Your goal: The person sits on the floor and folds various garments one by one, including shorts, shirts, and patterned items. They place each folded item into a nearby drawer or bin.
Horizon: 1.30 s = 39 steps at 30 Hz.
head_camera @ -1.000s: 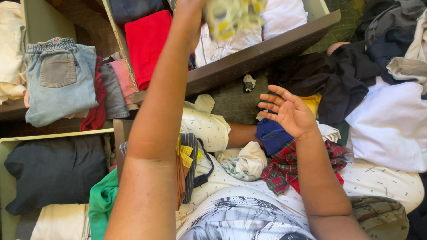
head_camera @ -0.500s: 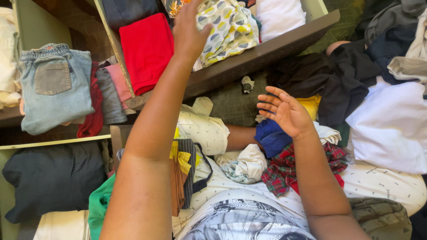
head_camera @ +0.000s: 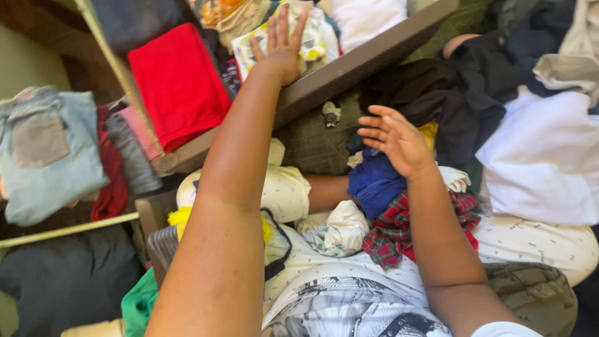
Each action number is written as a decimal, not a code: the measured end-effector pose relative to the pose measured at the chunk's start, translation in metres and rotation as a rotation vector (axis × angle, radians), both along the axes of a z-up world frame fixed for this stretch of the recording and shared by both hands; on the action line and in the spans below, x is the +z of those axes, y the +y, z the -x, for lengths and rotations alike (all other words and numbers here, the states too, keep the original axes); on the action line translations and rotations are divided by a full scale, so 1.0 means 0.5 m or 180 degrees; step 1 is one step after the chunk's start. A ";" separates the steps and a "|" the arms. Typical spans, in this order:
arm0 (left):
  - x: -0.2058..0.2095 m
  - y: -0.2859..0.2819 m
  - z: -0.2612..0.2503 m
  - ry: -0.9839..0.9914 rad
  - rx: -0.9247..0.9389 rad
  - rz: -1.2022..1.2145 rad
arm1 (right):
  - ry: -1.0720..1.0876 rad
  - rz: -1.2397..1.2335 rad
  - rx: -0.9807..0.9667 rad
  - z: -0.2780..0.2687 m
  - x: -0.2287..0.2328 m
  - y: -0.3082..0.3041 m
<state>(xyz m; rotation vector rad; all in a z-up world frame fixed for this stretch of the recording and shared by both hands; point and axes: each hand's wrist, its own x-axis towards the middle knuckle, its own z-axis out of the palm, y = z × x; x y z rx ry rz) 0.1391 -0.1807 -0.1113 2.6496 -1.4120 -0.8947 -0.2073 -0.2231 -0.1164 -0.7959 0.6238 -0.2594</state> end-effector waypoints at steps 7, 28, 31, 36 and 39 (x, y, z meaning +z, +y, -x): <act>-0.033 0.005 -0.007 -0.0376 -0.0043 0.0226 | 0.0134 0.1303 -0.0695 0.002 -0.040 0.009; 0.081 0.291 0.306 0.1344 -0.0401 0.1949 | 0.1767 0.3530 -0.0059 0.006 -0.035 -0.009; 0.073 0.280 0.334 0.1151 -0.0363 0.1928 | 0.0741 0.2326 0.0230 0.007 0.031 0.057; 0.104 0.279 0.329 0.0720 -0.0339 0.2724 | -0.0547 0.1965 0.0777 0.064 0.210 0.099; 0.173 0.298 0.295 0.0822 -0.0153 0.3128 | -0.0022 0.2956 0.0051 0.089 0.285 0.082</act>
